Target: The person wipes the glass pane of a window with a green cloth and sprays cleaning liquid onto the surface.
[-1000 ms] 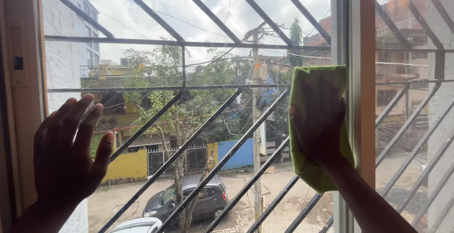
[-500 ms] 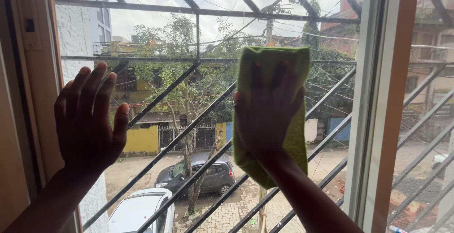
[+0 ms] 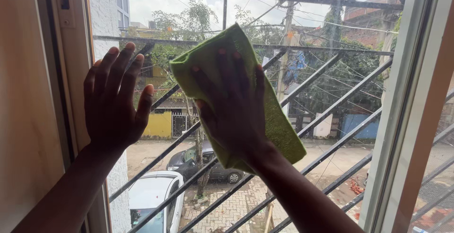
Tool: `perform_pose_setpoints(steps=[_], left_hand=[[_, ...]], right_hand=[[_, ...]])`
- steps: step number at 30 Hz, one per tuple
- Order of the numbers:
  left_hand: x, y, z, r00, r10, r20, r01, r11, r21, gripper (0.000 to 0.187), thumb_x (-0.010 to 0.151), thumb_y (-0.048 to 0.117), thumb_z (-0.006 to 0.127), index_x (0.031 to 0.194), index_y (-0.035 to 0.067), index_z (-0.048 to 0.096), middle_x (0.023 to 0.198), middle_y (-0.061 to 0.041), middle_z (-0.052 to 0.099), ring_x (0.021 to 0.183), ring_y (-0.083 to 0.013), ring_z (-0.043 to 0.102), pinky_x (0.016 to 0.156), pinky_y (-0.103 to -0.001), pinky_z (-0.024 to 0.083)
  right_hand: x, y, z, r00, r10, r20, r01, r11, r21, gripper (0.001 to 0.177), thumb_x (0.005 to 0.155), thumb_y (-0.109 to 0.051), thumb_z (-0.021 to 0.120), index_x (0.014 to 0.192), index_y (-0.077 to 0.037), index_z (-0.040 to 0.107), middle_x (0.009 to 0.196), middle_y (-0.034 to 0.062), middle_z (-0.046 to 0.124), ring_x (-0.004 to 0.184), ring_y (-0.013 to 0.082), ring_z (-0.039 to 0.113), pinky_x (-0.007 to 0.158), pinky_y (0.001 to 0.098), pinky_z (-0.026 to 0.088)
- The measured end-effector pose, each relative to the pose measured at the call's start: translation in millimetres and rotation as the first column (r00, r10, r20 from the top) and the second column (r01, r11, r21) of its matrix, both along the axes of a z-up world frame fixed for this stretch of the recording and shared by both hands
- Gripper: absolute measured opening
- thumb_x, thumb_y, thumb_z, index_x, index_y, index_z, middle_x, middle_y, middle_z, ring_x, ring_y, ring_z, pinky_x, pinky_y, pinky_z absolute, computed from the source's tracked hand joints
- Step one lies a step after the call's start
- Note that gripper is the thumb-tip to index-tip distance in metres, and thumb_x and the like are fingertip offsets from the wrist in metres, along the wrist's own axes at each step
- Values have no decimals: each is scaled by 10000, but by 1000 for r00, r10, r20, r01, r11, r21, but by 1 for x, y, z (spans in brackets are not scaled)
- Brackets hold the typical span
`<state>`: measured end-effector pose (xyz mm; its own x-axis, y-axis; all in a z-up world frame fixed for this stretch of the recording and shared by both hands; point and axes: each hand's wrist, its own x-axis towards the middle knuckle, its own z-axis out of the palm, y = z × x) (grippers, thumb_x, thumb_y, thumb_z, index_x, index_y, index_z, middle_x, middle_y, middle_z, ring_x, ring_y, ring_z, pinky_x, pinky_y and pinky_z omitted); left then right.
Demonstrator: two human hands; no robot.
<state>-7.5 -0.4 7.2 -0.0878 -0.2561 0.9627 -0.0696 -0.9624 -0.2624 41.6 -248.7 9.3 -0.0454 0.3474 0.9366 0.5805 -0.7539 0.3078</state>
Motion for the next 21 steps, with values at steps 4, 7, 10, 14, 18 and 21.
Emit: perform_pose_setpoints(steps=[4, 7, 10, 14, 18, 21], left_hand=[[4, -3, 1, 1000, -13, 15, 13, 1000, -14, 466, 1122, 307, 520, 1494, 29, 558, 1651, -130, 472, 1557, -312, 402, 1281, -525, 293], [10, -7, -1, 999, -29, 26, 29, 999, -22, 462, 1128, 311, 505, 1490, 27, 554, 1648, -132, 475, 1557, -320, 404, 1283, -521, 297], [12, -5, 1, 995, -89, 35, 89, 996, -14, 493, 1144, 370, 461, 1498, 35, 530, 1642, -134, 480, 1558, -322, 418, 1293, -512, 310], [10, -2, -2, 959, -277, 67, 276, 961, 22, 642, 1172, 518, 388, 1579, 23, 423, 1634, -173, 450, 1555, -323, 425, 1308, -477, 321], [3, 0, -5, 944, -318, 89, 313, 947, 73, 766, 1132, 629, 452, 1577, 9, 395, 1654, -215, 442, 1517, -358, 433, 1285, -461, 330], [3, 2, -5, 958, -269, 104, 260, 961, 89, 797, 1105, 654, 458, 1569, 7, 412, 1664, -213, 444, 1518, -370, 433, 1290, -475, 324]], right_hand=[[12, -25, 7, 987, -159, 3, 156, 970, 184, 630, 1066, -514, 498, 1625, -249, 374, 1708, 191, 149, 1607, 396, 108, 1261, 715, 36], [24, -19, 17, 977, -213, 20, 188, 901, 390, 665, 1088, -522, 445, 1652, -195, 314, 1711, 205, 99, 1604, 409, 75, 1249, 712, 4], [26, 10, 22, 980, -179, 86, 127, 896, 425, 631, 1143, -486, 410, 1679, -187, 267, 1732, 226, 63, 1633, 410, 38, 1302, 703, -23], [15, 50, 23, 994, -42, 103, 11, 959, 285, 628, 1143, -466, 446, 1675, -192, 254, 1739, 230, 75, 1643, 391, 42, 1312, 715, -44], [1, 72, 11, 990, 103, 95, -113, 987, 110, 628, 1107, -419, 535, 1654, -230, 291, 1742, 201, 130, 1648, 375, 73, 1324, 734, -26], [-8, 67, -13, 993, 106, 59, -104, 994, -46, 640, 1046, -370, 609, 1626, -293, 351, 1737, 173, 183, 1649, 357, 106, 1320, 733, 16]])
